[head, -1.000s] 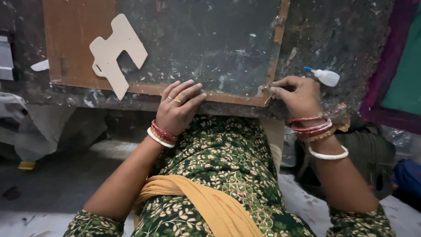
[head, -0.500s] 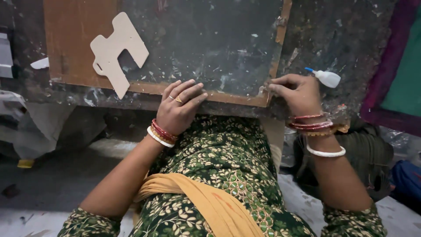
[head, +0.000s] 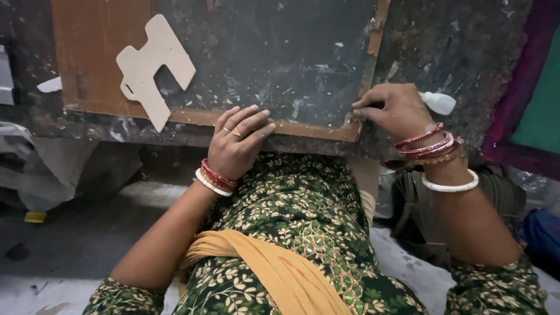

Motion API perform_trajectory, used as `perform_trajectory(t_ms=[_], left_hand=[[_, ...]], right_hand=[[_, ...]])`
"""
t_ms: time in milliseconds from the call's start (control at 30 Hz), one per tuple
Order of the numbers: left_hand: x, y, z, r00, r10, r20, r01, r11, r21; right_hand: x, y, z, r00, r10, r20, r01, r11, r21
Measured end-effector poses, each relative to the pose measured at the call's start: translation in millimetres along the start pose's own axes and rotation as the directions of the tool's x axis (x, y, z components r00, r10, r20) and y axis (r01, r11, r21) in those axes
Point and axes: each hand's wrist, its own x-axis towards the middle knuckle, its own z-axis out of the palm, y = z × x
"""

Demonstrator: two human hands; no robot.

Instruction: The person applies glue from a white bottle to small rectangular paper pieces and attaches them to a larger, irregularly shaped paper cutout on a dark work surface. They repeat this process, placing multiple small pieces along the edges of the larger shape.

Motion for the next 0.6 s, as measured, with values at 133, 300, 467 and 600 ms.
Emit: perform_trajectory(t_ms=[133,300,467,600], left_hand=[[0,-1,1,1.000,-0.001,-0.012,0.001,1.000,-0.002],[0,2,-1,1.000,-0.007,-0.020,0.006,1.000,-0.017],[-2,0,0,0.999,0.012,-0.036,-0.012,1.000,0.000],[-1,1,1,0.999,0.007,-0.036,-0.007,1.000,0.000]], right_hand=[[8,4,-1,0.995,-0.078,0.062,0.081,0.995,-0.053],[9,5,-2,0.985,-0.154,0.083,0.160,0.985,-0.069],[5,-7,-11,0.986,-0.106,0.132,0.113,0.992,-0.047],[-1,-2,-10,0.988,0.138,0.063,-0.144,0.982,0.121]])
